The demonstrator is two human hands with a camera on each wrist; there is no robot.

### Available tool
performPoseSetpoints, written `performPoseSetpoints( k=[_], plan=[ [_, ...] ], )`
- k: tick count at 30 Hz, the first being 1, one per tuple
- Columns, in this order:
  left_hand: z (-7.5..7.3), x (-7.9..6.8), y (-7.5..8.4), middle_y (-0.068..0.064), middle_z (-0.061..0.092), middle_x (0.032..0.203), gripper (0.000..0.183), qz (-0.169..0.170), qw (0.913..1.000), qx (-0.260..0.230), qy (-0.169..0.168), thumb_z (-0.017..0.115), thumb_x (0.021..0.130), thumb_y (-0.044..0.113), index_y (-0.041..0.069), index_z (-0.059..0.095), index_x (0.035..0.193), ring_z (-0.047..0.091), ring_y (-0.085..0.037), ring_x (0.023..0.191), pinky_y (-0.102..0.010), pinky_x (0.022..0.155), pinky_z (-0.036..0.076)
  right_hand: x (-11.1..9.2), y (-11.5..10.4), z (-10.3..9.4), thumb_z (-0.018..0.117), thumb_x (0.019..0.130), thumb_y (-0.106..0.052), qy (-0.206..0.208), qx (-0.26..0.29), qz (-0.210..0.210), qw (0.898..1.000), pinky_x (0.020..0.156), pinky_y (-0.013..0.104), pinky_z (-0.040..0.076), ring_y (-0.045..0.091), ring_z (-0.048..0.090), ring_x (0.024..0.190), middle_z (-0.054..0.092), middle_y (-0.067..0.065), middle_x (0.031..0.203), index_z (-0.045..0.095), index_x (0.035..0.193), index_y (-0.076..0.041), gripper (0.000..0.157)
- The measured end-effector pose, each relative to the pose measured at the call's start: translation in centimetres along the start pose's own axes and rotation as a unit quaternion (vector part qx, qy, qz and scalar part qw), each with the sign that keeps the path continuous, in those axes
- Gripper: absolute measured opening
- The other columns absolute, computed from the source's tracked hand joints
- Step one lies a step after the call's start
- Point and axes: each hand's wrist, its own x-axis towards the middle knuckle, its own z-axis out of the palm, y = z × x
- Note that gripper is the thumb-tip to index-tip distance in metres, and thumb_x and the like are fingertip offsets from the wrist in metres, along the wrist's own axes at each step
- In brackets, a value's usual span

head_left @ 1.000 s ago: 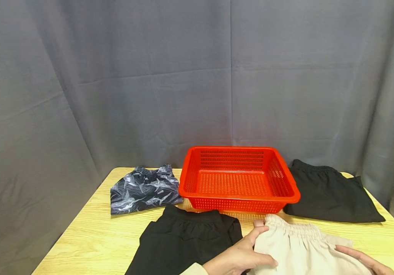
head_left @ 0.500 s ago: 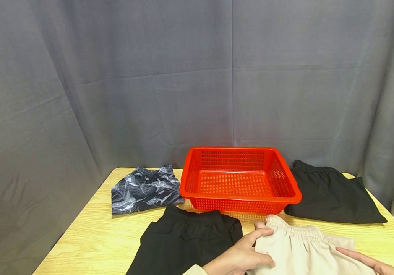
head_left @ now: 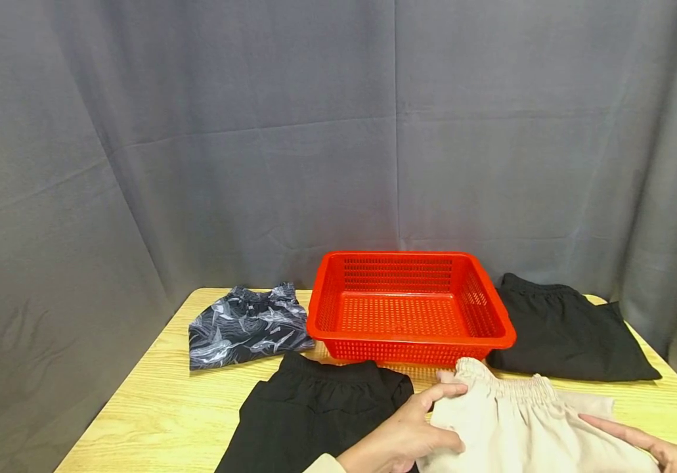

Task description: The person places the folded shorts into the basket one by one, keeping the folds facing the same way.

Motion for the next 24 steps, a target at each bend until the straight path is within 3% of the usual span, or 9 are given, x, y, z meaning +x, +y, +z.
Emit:
performPoseSetpoints(
  k=[4, 10, 14, 16, 18, 21, 22, 23, 24],
  plan=[
    [-0.2, -0.3, 0.4, -0.001, 0.053, 0.117, 0.074, 0.002, 0.9999, 0.001, -0.016, 0.06, 0.065, -0.024, 0.015, 0.061, 0.128, 0.06, -0.015, 0.088, -0.028, 0.074, 0.051, 0.1, -0.4, 0.9, 0.034, 0.095, 0.015, 0.048, -0.12, -0.014, 0.991, 0.104, 0.028, 0.035, 0.015, 0.037, 0.135, 0.03, 0.003, 0.155, 0.024, 0.154, -0.007, 0.063],
    [-0.4, -0.8, 1.1, 0.002, 0.052, 0.12, 0.075, 0.008, 0.9992, 0.018, -0.034, 0.06, 0.066, -0.021, 0.015, 0.059, 0.131, 0.059, -0.013, 0.088, -0.026, 0.074, 0.05, 0.1, -1.1, 1.5, 0.034, 0.095, 0.013, 0.071, -0.21, -0.012, 0.975, 0.099, 0.024, 0.039, 0.013, 0.041, 0.131, 0.034, 0.002, 0.153, 0.026, 0.154, -0.009, 0.063],
    [-0.4, -1.1, 1.4, 0.001, 0.058, 0.113, 0.077, 0.026, 0.9985, 0.006, -0.049, 0.059, 0.064, -0.022, 0.014, 0.059, 0.133, 0.06, -0.012, 0.086, -0.025, 0.074, 0.051, 0.8, -2.2, 0.9, 0.031, 0.104, -0.007, -0.02, -0.184, -0.016, 0.983, 0.105, 0.02, 0.029, 0.008, 0.026, 0.138, 0.019, -0.003, 0.159, 0.015, 0.156, -0.009, 0.054],
    [-0.4, -1.2, 1.6, 0.0, 0.06, 0.11, 0.077, 0.033, 0.9977, -0.004, -0.059, 0.059, 0.064, -0.022, 0.014, 0.059, 0.133, 0.06, -0.012, 0.087, -0.025, 0.075, 0.051, 1.3, -2.7, 0.3, 0.029, 0.104, -0.008, -0.081, -0.201, -0.036, 0.976, 0.107, 0.02, 0.024, 0.009, 0.016, 0.142, 0.011, 0.001, 0.161, 0.007, 0.155, -0.002, 0.056],
    [-0.4, -1.4, 2.0, 0.0, 0.061, 0.111, 0.077, 0.038, 0.9968, -0.01, -0.069, 0.059, 0.065, -0.021, 0.014, 0.059, 0.133, 0.061, -0.012, 0.087, -0.025, 0.076, 0.051, 1.5, -3.1, -0.1, 0.03, 0.102, -0.006, -0.109, -0.273, -0.06, 0.954, 0.106, 0.017, 0.02, 0.008, 0.013, 0.142, 0.009, 0.004, 0.161, 0.005, 0.153, 0.003, 0.057],
    [-0.5, -1.5, 2.5, -0.001, 0.061, 0.113, 0.076, 0.043, 0.9957, -0.017, -0.08, 0.059, 0.066, -0.021, 0.015, 0.059, 0.133, 0.061, -0.012, 0.088, -0.026, 0.076, 0.051, 1.4, -3.5, 0.3, 0.038, 0.094, 0.005, -0.062, -0.441, -0.104, 0.889, 0.1, 0.014, 0.023, 0.009, 0.017, 0.142, 0.019, 0.009, 0.159, 0.015, 0.149, 0.012, 0.06],
    [-0.5, -1.6, 2.6, -0.001, 0.061, 0.113, 0.076, 0.045, 0.9954, -0.018, -0.082, 0.059, 0.066, -0.021, 0.015, 0.059, 0.133, 0.06, -0.012, 0.089, -0.026, 0.076, 0.052, 1.3, -3.5, 0.6, 0.04, 0.093, 0.004, -0.038, -0.471, -0.107, 0.875, 0.099, 0.014, 0.023, 0.009, 0.019, 0.141, 0.023, 0.009, 0.158, 0.019, 0.148, 0.012, 0.06],
    [-0.6, -1.6, 2.8, 0.0, 0.06, 0.116, 0.076, 0.048, 0.995, -0.019, -0.085, 0.059, 0.066, -0.021, 0.015, 0.059, 0.133, 0.06, -0.012, 0.089, -0.026, 0.076, 0.052, 1.3, -3.5, 0.8, 0.041, 0.093, 0.003, -0.019, -0.493, -0.113, 0.863, 0.098, 0.014, 0.023, 0.011, 0.021, 0.141, 0.026, 0.01, 0.156, 0.022, 0.147, 0.013, 0.058],
    [-0.6, -1.7, 2.9, 0.0, 0.059, 0.118, 0.076, 0.052, 0.9946, -0.019, -0.088, 0.059, 0.066, -0.021, 0.015, 0.058, 0.133, 0.06, -0.012, 0.089, -0.026, 0.076, 0.052, 1.3, -3.5, 1.2, 0.044, 0.09, 0.006, 0.008, -0.498, -0.114, 0.86, 0.099, 0.014, 0.023, 0.011, 0.023, 0.14, 0.03, 0.01, 0.155, 0.026, 0.145, 0.014, 0.059]
  ],
)
